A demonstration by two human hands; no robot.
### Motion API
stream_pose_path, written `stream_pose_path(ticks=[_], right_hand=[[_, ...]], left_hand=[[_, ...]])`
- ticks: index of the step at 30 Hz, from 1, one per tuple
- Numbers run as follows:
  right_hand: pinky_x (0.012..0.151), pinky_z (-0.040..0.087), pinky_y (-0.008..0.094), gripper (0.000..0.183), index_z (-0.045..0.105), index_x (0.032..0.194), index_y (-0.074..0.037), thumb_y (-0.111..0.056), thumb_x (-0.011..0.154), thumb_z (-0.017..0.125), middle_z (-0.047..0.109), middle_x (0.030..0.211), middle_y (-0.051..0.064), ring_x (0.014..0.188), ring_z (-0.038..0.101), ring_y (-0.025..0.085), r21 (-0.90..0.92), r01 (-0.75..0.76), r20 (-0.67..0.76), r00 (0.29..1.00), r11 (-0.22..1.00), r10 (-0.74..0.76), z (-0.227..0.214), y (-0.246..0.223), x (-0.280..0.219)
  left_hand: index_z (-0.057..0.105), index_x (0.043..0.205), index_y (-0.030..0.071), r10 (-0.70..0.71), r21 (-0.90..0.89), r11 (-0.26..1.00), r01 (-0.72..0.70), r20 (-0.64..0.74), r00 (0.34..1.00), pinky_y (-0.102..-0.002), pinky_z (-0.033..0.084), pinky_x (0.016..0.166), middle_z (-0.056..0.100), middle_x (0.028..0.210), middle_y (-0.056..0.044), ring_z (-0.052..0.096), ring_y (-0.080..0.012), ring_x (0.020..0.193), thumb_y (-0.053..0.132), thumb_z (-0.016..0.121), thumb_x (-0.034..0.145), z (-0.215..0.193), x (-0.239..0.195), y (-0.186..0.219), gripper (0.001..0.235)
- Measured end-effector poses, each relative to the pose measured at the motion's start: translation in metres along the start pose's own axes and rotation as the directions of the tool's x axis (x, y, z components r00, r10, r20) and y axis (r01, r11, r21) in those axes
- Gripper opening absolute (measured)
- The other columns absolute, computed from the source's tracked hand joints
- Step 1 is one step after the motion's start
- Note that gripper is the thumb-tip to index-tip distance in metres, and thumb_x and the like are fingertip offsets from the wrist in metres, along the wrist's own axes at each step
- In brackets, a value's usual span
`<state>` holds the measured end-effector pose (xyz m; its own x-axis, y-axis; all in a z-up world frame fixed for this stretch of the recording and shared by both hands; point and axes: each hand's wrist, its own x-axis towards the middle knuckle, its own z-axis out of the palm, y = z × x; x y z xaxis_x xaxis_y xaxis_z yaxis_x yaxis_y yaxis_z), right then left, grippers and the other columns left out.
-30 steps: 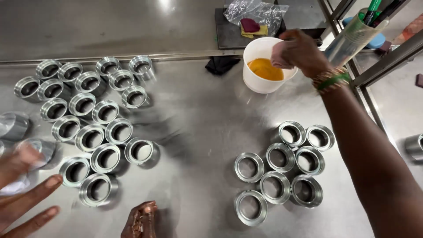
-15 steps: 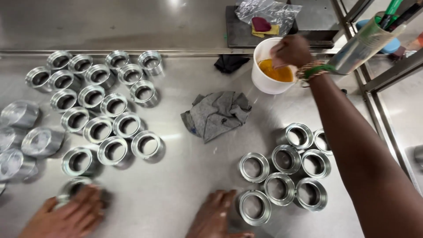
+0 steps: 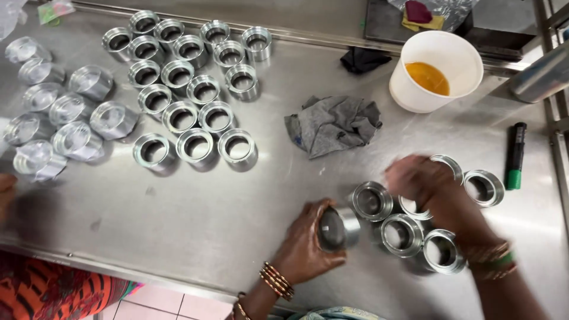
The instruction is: Cleaning metal cylinders with a cloth, marking them with a pen, and packing them into plastic bags on a fabrication floor.
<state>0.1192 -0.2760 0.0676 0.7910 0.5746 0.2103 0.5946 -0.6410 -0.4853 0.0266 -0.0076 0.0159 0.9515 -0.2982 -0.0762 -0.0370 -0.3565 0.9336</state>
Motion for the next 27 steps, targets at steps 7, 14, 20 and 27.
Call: stream_pose_path(ticks=[7, 14, 20, 27], right_hand=[[0.081, 0.058, 0.031, 0.035, 0.06, 0.134, 0.002, -0.018, 0.108, 0.05, 0.065, 0.116, 0.013, 0.094, 0.065, 0.019, 0.877, -0.373, 0.464, 0.818, -0.302, 0.34, 0.082, -0.058, -0.011], [0.08, 0.06, 0.039, 0.047, 0.058, 0.139, 0.003, -0.029, 0.105, 0.049, 0.066, 0.111, 0.015, 0.096, 0.065, 0.022, 0.833, -0.537, 0.537, 0.733, -0.13, 0.418, 0.087, -0.077, -0.014], [0.079, 0.056, 0.031, 0.044, 0.062, 0.138, -0.002, -0.024, 0.102, 0.048, 0.067, 0.117, 0.011, 0.092, 0.059, 0.015, 0.779, -0.617, 0.57, 0.623, -0.111, 0.536, 0.078, -0.081, -0.015], [0.085, 0.058, 0.033, 0.043, 0.05, 0.143, -0.003, -0.017, 0.103, 0.046, 0.066, 0.119, 0.014, 0.103, 0.068, 0.021, 0.929, -0.365, 0.176, 0.592, 0.066, 0.787, -0.003, -0.032, -0.054]], left_hand=[[0.057, 0.135, 0.018, 0.569, 0.581, 0.679, -0.449, -0.03, 0.822, -0.051, 0.053, 0.109, 0.053, 0.142, -0.014, 0.062, -0.0292, 0.116, -0.005, 0.074, 0.068, -0.005, -0.013, 0.009, 0.072], [0.056, 0.123, 0.0, -0.114, -0.018, 0.994, 0.112, -0.162, 0.98, -0.037, 0.063, 0.082, 0.068, 0.114, -0.02, 0.068, -0.0254, 0.091, 0.042, 0.071, 0.091, 0.003, -0.018, -0.026, 0.056], [0.047, 0.142, 0.005, -0.072, -0.1, 0.993, 0.062, -0.105, 0.992, -0.036, 0.062, 0.079, 0.061, 0.124, -0.02, 0.069, -0.0293, 0.096, 0.042, 0.078, 0.077, -0.014, -0.026, 0.003, 0.081], [0.046, 0.143, 0.013, -0.337, 0.768, 0.57, 0.293, -0.107, 0.935, -0.046, 0.052, 0.098, 0.057, 0.13, -0.016, 0.056, -0.0348, 0.118, 0.035, 0.085, 0.069, -0.112, -0.016, -0.023, 0.087]])
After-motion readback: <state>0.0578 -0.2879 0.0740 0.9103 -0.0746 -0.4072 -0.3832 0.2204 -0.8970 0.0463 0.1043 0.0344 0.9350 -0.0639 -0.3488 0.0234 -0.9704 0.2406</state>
